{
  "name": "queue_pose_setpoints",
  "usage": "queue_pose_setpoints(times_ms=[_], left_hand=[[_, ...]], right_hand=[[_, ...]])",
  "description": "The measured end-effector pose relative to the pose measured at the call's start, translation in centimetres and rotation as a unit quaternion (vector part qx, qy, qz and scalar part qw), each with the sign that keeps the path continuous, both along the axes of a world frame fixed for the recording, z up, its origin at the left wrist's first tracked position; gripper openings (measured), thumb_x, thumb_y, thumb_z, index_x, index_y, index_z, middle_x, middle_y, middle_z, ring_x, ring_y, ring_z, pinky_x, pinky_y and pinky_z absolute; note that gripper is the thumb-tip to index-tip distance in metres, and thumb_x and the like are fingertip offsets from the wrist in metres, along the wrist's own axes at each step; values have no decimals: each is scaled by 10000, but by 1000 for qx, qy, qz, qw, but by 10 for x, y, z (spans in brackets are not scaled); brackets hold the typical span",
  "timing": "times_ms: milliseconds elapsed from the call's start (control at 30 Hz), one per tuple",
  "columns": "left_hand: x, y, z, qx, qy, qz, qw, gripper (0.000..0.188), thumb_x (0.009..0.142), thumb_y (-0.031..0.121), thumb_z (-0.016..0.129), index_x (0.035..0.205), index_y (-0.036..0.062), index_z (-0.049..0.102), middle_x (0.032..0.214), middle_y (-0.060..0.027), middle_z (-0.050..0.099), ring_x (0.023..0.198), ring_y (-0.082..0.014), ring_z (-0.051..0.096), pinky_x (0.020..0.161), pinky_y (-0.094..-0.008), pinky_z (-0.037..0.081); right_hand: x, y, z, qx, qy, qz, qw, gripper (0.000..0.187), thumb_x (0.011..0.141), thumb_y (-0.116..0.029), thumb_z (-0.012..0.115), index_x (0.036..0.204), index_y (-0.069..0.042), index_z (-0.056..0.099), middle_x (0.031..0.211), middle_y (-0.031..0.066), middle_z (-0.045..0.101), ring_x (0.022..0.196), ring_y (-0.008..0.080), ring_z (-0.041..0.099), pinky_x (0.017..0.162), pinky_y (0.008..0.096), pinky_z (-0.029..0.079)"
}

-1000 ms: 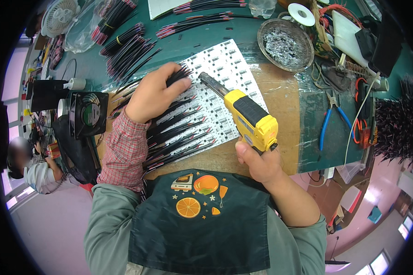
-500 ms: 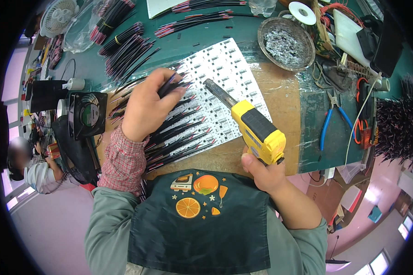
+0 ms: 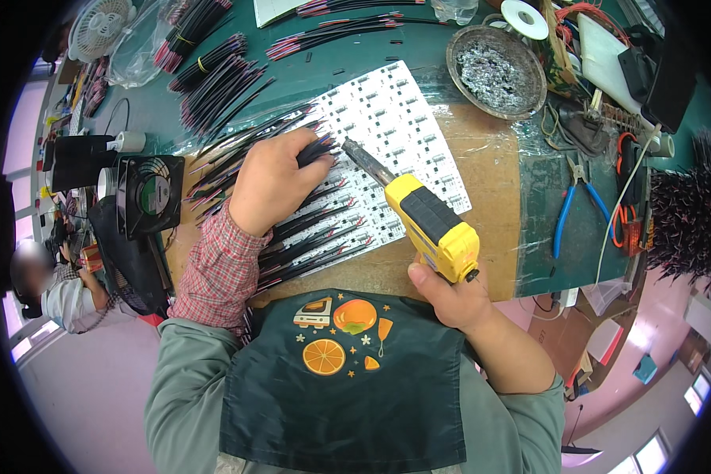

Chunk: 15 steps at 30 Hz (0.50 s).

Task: The person solders multiple wire bundles onto a circuit board assembly using a soldering iron.

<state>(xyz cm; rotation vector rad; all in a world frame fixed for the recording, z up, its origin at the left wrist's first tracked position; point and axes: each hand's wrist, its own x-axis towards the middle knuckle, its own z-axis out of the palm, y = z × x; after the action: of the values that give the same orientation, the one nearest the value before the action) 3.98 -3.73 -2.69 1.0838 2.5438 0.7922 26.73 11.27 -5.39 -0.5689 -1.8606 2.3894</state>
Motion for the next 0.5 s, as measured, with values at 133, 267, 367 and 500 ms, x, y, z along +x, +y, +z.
queue_pose_setpoints(times_ms=[133,267,367,500], left_hand=[[0,-1,0,-7,0,1,1000,195,772,213,632,790,21,601,716,-195,602,680,-384,594,615,-450,479],[0,1,1,-9,-2,0,1000,197,772,212,630,790,17,601,716,-196,602,683,-385,594,618,-451,480],[-1,1,0,-13,7,-2,1000,198,771,210,630,790,16,601,719,-196,603,685,-386,594,622,-452,481],[-1,0,-2,-3,12,0,1000,219,762,210,662,846,10,632,701,-203,593,642,-371,593,581,-399,467]], right_hand=[[-2,1,3,6,-6,23,1000,380,858,-147,568,1164,42,446,701,52,505,547,105,463,523,237,415],[3,-1,-2,-51,-39,-17,998,300,845,-98,646,1112,-2,548,796,-7,555,712,75,509,611,243,415],[0,-2,-1,7,-22,6,1000,365,871,-161,565,1158,36,456,670,39,488,549,104,454,518,236,402],[0,1,3,-15,-13,6,1000,462,857,-178,578,1233,47,432,670,38,484,550,104,454,516,235,399]])
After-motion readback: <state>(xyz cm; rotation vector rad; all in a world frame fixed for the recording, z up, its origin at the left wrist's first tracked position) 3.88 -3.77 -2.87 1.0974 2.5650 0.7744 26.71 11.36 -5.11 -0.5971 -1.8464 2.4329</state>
